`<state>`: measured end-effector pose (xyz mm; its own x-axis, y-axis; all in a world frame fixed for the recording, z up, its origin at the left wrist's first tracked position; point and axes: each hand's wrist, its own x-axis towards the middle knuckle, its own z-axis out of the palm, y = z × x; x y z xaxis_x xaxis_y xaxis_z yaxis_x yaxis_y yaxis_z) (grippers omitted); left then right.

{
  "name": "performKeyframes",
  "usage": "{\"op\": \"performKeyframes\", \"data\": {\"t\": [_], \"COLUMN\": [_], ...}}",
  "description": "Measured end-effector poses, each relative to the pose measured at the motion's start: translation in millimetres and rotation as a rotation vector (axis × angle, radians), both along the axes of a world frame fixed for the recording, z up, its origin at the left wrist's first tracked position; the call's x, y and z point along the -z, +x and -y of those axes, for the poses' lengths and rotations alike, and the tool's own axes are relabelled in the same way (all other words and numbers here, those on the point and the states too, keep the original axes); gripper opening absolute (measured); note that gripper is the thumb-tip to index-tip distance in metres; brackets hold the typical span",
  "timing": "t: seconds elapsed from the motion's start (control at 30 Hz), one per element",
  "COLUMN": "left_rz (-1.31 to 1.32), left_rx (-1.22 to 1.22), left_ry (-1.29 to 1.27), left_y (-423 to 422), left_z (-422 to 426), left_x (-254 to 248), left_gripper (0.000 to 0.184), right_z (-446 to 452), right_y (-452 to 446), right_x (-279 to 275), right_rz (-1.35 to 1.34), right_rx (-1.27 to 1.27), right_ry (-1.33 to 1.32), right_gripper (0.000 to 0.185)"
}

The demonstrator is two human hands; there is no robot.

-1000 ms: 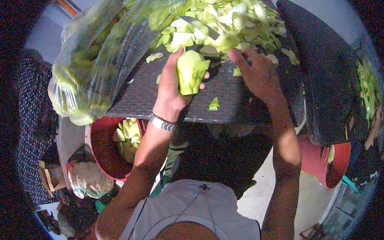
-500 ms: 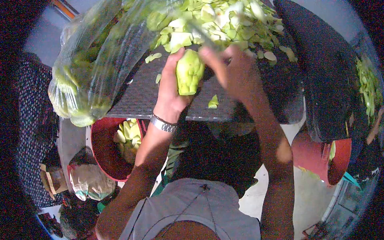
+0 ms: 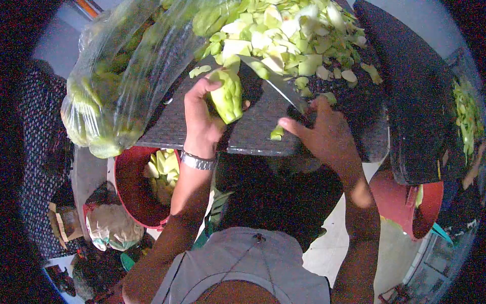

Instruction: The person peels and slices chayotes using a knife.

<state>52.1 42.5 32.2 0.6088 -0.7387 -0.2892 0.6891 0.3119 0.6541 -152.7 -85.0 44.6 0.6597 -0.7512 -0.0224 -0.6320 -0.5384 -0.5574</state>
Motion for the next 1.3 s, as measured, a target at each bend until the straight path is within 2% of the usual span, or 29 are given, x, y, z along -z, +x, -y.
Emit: {"op": "performKeyframes", "data": {"t": [0.1,0.2,0.3,0.43,0.53,0.63,0.7,0.73,0.77,0.83,0.87,0.97,1.07,1.17,1.2,1.3], "left_rz": [0.043,-0.022,-0.112,-0.057,-0.112,-0.077,-0.1,-0.037,-0.094,-0.142,-0.067,-0.051,0.065,0.102,0.103,0.118], "left_rx": [0.032,0.0,0.118,0.091,0.043,-0.019,0.094,0.062,-0.044,0.011,0.036,0.083,0.011,-0.012,0.049,0.049], "left_ry": [0.034,0.006,-0.041,-0.039,-0.066,-0.04,-0.136,-0.091,-0.123,-0.154,-0.226,-0.233,-0.148,-0.107,0.027,0.091], "left_y": [10,8,6,4,1,-5,1,-2,-11,-16,-21,-34,-39,-44,-41,-39], "left_z": [2,5,-3,-7,-8,-11,-9,-8,-5,8,8,16,24,25,21,23], "left_x": [11,2,-8,-6,-7,-12,4,7,16,25,30,28,34,25,13,2], "left_gripper": [0.037,0.052,0.049,0.043,0.041,0.042,0.042,0.041,0.039,0.04,0.039,0.039,0.037,0.038,0.036,0.037], "right_z": [4,-6,-15,9,28,22,3,-6,-15,-30,-33,-28,-21,4,20,39], "right_y": [-14,-16,-11,25,45,46,40,35,32,29,30,31,27,27,31,29], "right_x": [-5,-12,-10,12,15,-5,-3,-1,-1,-3,-1,5,0,4,8,-1], "right_rz": [0.01,-0.137,-0.2,-0.135,-0.056,0.195,0.216,0.223,0.197,0.146,0.17,0.174,0.151,0.178,0.16,0.2], "right_rx": [-0.007,-0.022,-0.132,0.071,0.142,-0.023,-0.136,-0.185,-0.23,-0.305,-0.314,-0.319,-0.335,-0.204,-0.056,-0.01], "right_ry": [0.031,0.043,-0.095,-0.325,-0.475,-0.258,-0.202,-0.174,-0.164,-0.144,-0.259,-0.363,-0.288,-0.247,-0.217,-0.154], "right_gripper": [0.076,0.079,0.08,0.06,0.048,0.063,0.063,0.063,0.063,0.064,0.064,0.053,0.051,0.061,0.06,0.059]}}
